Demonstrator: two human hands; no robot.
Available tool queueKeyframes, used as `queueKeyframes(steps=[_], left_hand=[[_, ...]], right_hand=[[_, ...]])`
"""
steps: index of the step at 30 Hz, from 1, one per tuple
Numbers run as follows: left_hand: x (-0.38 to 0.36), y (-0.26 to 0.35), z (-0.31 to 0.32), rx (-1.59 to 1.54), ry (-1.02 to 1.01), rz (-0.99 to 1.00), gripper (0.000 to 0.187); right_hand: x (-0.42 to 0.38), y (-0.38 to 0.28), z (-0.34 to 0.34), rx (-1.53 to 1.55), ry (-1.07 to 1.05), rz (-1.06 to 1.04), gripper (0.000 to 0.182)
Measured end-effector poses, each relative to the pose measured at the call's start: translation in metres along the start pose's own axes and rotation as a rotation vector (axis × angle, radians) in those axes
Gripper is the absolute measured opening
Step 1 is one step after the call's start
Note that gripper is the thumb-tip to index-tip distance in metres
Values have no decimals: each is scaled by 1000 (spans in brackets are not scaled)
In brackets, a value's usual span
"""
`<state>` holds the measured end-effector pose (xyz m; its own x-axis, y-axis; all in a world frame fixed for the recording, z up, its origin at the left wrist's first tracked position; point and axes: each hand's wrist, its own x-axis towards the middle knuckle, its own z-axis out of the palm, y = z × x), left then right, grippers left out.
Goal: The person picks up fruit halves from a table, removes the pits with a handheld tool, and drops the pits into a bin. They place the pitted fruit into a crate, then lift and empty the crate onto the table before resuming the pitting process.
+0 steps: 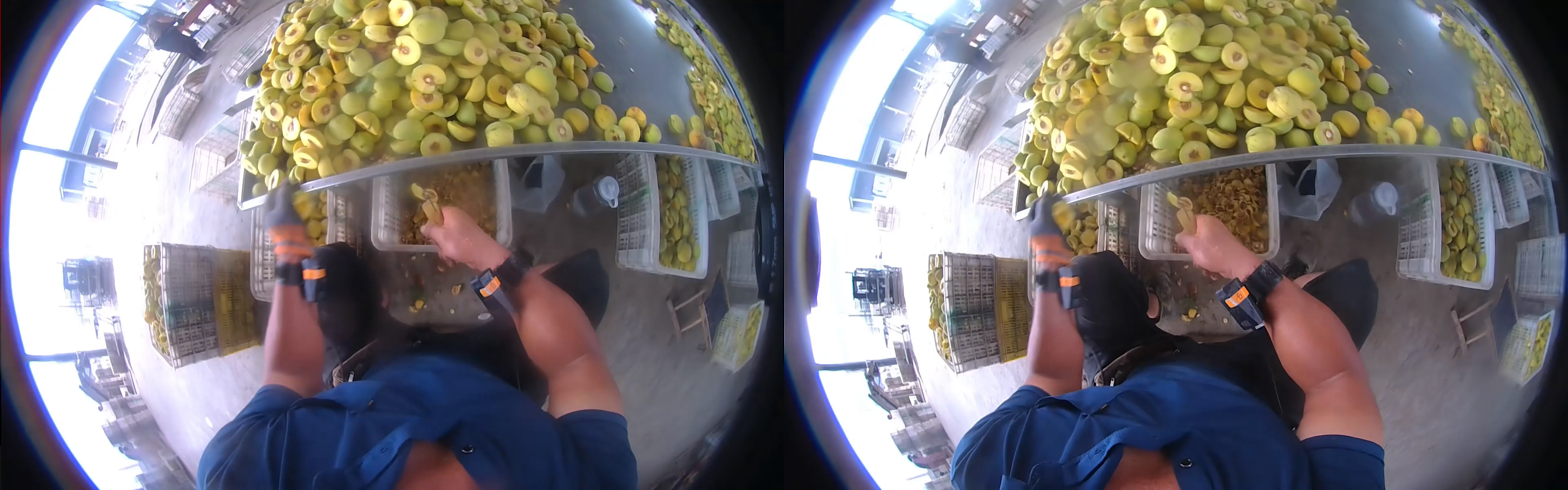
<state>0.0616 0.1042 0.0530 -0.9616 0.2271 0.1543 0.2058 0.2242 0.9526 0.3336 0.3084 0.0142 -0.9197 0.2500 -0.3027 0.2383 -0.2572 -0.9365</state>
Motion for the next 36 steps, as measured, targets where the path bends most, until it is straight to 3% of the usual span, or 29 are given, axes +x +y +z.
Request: queueKeyframes(steps=[2, 3, 5, 7, 9, 11, 13, 16, 20, 23, 26, 32, 35, 36], left_hand=[[21, -9, -48, 104, 102, -128, 21], [16, 4, -56, 466, 130, -59, 23], [24, -9, -64, 412, 113, 142, 29], [14, -1, -35, 21, -168, 105, 41], [-17, 27, 19, -79, -447, -8, 49], [-40, 30, 65, 238, -652, 353, 41], [-58, 25, 95, 285, -702, 317, 31], [-78, 45, 112, 404, -790, 540, 24], [-76, 33, 127, 351, -624, 506, 23], [-65, 30, 132, 420, -751, 433, 23], [-59, 47, 138, 554, -769, 484, 27], [-11, 58, 167, 502, -398, 593, 38], [6, 49, 189, 793, -576, 755, 44], [6, 49, 199, 933, -596, 647, 47]], right_hand=[[6, 7, -6, 170, -53, 91, 26], [5, 4, -6, 151, -33, 87, 26], [3, -9, -3, 114, -2, 78, 26], [4, -13, 2, 103, -7, 65, 26], [6, -21, 6, 62, -17, 46, 25], [5, -27, 10, 7, -22, 23, 24], [7, -21, 8, -8, 3, -40, 19], [6, -25, 6, 59, 105, 20, 17], [8, -16, 5, 119, 187, 96, 16], [4, -18, 12, 148, 130, 113, 15], [8, -16, 6, 184, 188, 93, 15], [8, -21, -1, 329, 131, 136, 15], [6, -28, 1, 306, 135, 140, 16], [7, -29, 2, 302, 132, 137, 16]])
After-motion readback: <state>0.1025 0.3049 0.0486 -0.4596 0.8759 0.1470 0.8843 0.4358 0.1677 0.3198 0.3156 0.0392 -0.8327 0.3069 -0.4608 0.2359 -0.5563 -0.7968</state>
